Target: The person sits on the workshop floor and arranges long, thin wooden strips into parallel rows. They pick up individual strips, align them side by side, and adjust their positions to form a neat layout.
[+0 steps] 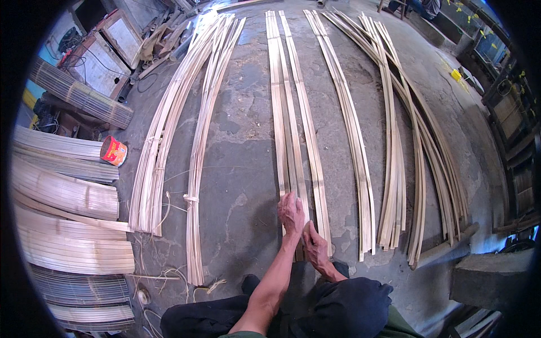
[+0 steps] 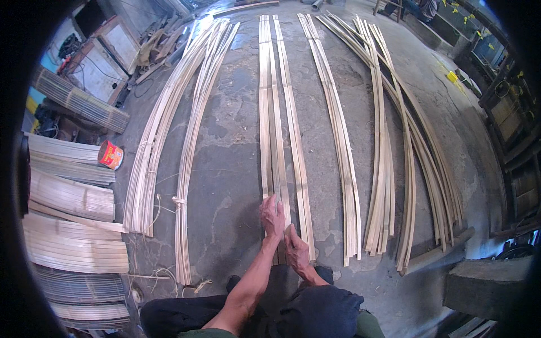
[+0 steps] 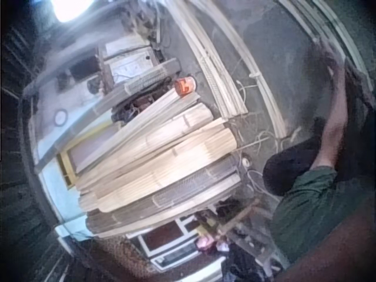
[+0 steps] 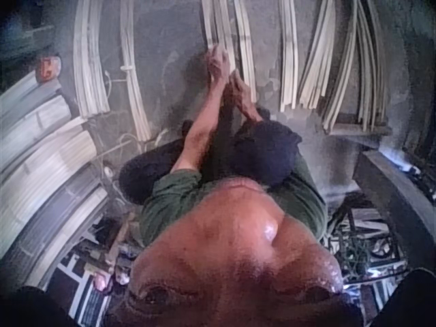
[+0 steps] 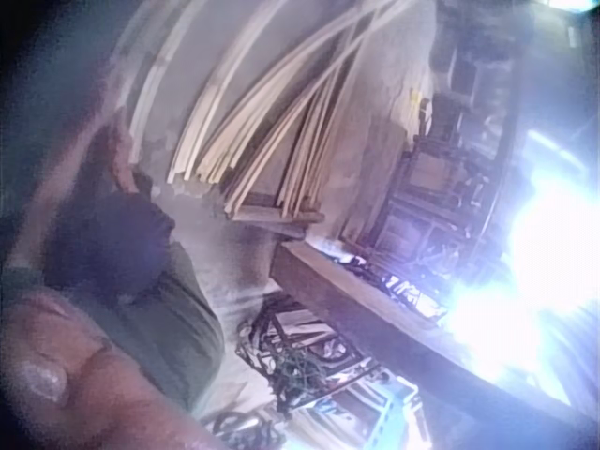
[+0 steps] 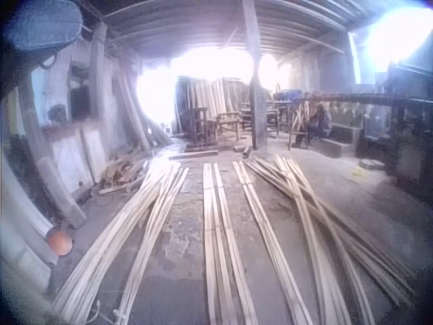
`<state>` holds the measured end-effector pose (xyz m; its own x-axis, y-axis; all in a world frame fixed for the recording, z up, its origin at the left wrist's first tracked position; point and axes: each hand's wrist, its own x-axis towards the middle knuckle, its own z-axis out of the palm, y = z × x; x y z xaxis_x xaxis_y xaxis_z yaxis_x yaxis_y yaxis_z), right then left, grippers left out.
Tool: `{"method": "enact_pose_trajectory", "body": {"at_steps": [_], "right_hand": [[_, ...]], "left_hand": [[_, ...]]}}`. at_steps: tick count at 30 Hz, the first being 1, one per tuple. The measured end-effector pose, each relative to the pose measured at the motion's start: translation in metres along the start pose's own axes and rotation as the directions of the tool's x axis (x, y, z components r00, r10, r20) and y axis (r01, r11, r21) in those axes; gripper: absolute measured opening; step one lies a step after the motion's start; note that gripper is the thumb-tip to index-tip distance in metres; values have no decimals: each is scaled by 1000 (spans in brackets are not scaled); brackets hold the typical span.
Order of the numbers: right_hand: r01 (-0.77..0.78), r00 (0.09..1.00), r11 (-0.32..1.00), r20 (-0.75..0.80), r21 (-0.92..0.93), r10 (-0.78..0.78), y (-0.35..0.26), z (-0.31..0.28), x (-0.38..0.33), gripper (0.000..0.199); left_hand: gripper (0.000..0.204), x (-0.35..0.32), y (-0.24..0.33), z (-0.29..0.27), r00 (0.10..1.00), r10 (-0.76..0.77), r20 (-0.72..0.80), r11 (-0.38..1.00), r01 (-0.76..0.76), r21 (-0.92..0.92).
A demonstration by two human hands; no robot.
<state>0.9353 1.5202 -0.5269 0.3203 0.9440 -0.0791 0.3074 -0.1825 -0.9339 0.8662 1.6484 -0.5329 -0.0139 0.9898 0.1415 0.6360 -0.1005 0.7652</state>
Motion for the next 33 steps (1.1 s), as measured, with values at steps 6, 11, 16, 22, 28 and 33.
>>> {"method": "enact_pose_trajectory", "body": {"at_steps": [6,11,16,22,28,33], "right_hand": [[-45,999,999,-12,-22,45,-22,6,-2,44],[-7,992,994,-128,-109,-7,-4,-10,-3,44],[-9,993,996,-120,-94,-2,18,-15,-2,44],[-241,968,969,56,-44,244,-8,-21,-2,47],[183,973,975,-122,-124,-198,-7,-27,-3,45],[235,969,957,35,168,-244,-36,-26,6,46]], "left_hand": [[48,3,-15,7,994,-76,82,969,93,-231],[51,1,39,-1,923,-200,330,933,283,-225],[49,-3,37,9,918,-204,340,939,281,-197],[46,-7,8,27,946,-149,287,962,206,-180],[55,-5,62,13,854,-388,347,771,506,-385],[47,-2,54,18,983,-93,-156,952,42,-302]]}}
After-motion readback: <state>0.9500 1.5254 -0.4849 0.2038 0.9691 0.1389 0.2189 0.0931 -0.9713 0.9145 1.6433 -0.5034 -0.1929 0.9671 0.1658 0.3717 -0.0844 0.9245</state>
